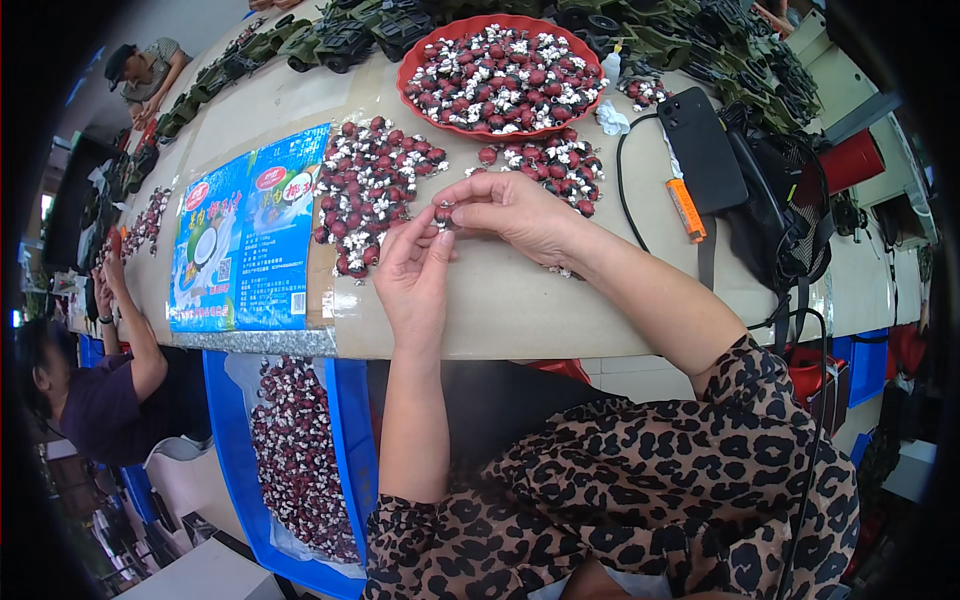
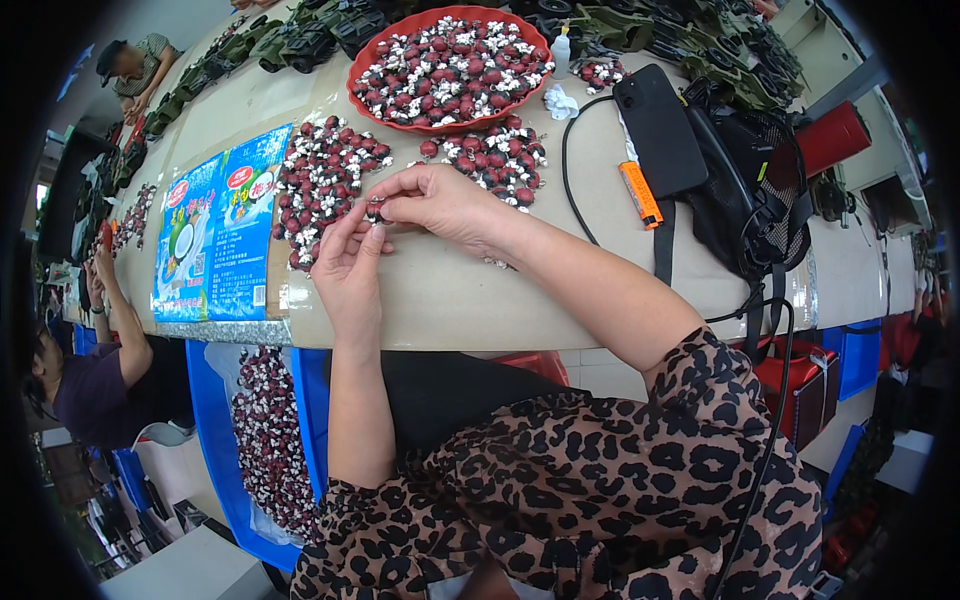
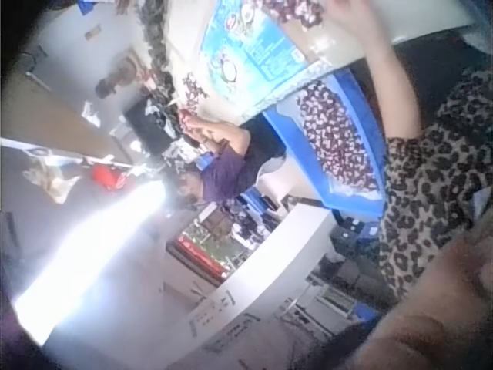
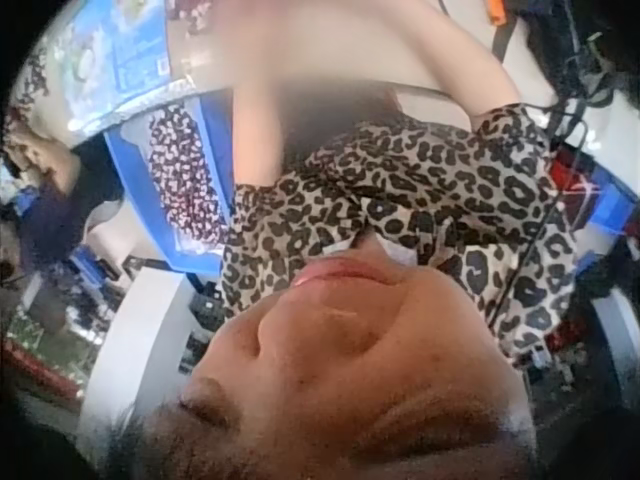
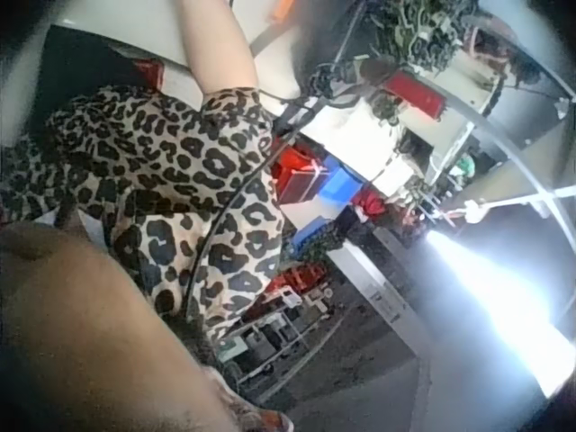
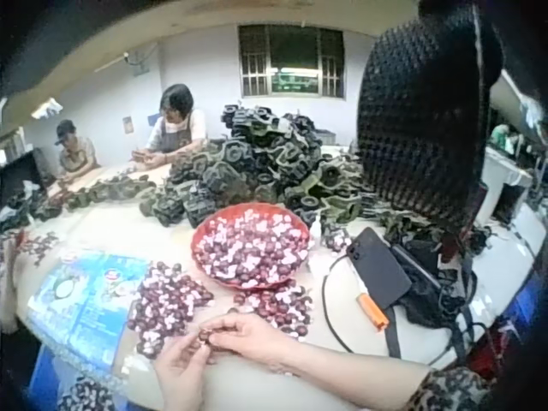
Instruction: The person assembles small decorative items by attaching white parts to round beads by hand and placing them onto the table.
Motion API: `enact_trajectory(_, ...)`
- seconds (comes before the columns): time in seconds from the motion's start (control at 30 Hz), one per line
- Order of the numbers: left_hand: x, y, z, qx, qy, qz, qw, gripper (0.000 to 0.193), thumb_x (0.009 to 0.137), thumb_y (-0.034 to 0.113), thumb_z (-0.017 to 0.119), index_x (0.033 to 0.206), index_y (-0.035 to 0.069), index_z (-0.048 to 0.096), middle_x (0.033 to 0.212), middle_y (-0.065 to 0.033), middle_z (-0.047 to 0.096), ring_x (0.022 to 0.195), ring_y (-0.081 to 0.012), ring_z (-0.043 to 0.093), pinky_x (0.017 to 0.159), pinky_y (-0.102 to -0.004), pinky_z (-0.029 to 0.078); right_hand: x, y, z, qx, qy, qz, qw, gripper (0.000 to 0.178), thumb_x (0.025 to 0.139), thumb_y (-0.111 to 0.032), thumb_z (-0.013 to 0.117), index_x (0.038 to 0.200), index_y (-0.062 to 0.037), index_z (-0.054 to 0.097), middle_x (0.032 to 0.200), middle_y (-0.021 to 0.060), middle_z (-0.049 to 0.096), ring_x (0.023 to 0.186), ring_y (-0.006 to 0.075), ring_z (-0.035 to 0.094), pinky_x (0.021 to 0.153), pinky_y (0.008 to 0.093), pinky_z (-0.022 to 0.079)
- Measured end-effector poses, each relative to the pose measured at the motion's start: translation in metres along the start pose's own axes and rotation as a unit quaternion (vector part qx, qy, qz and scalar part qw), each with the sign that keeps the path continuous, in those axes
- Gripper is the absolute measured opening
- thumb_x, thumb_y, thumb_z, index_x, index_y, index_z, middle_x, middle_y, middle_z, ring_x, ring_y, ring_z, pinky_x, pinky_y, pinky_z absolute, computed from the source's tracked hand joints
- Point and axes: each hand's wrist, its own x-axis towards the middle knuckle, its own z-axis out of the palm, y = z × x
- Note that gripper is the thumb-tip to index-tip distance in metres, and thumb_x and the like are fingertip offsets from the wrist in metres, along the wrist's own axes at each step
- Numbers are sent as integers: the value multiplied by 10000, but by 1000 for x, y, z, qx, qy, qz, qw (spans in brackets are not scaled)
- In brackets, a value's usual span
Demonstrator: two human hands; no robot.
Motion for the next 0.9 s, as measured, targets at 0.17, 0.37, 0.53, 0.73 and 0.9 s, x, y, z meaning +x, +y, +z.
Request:
enact_trajectory(0.17, 1, 5, 2, -36, 31, -24, 999, 267, 761, -48, 571, 1021, -38, 516, 862, -49, 512, 745, -85, 520, 661, -203, 468, 3, 0, 3, -45, 3, -38, 998, 252, 764, -41, 545, 998, 49, 567, 920, 104, 584, 825, 107, 544, 747, 217, 442)
enact_trajectory(0.37, 0, 7, 3, -37, 20, -25, 999, 261, 762, -38, 579, 1013, -47, 509, 869, -63, 525, 753, -91, 532, 663, -207, 473, 5, -1, 2, -24, -5, -18, 1000, 259, 764, -42, 540, 1001, 62, 558, 911, 105, 586, 796, 108, 556, 728, 213, 458)
enact_trajectory(0.53, -2, 3, 2, -27, 23, -30, 999, 267, 760, -38, 581, 1016, -51, 508, 868, -63, 524, 752, -93, 532, 663, -207, 476, 1, -5, 2, 16, 10, 41, 999, 232, 789, -41, 538, 1004, 42, 557, 939, 83, 572, 857, 128, 555, 805, 257, 463)
enact_trajectory(0.73, -3, 2, 3, -20, 19, -25, 999, 257, 762, -37, 578, 1009, -48, 509, 865, -63, 527, 751, -94, 534, 658, -211, 480, 1, -1, 0, -16, -4, 14, 1000, 233, 785, -51, 548, 1001, 35, 562, 937, 87, 578, 863, 131, 559, 796, 247, 461)
enact_trajectory(0.9, 0, 15, 4, -43, 18, -34, 998, 202, 780, -31, 554, 977, -44, 512, 845, -71, 554, 748, -98, 547, 650, -221, 488, 2, -7, 3, -110, -4, -14, 994, 232, 783, -43, 543, 1000, 37, 564, 932, 92, 587, 860, 118, 558, 778, 228, 452)
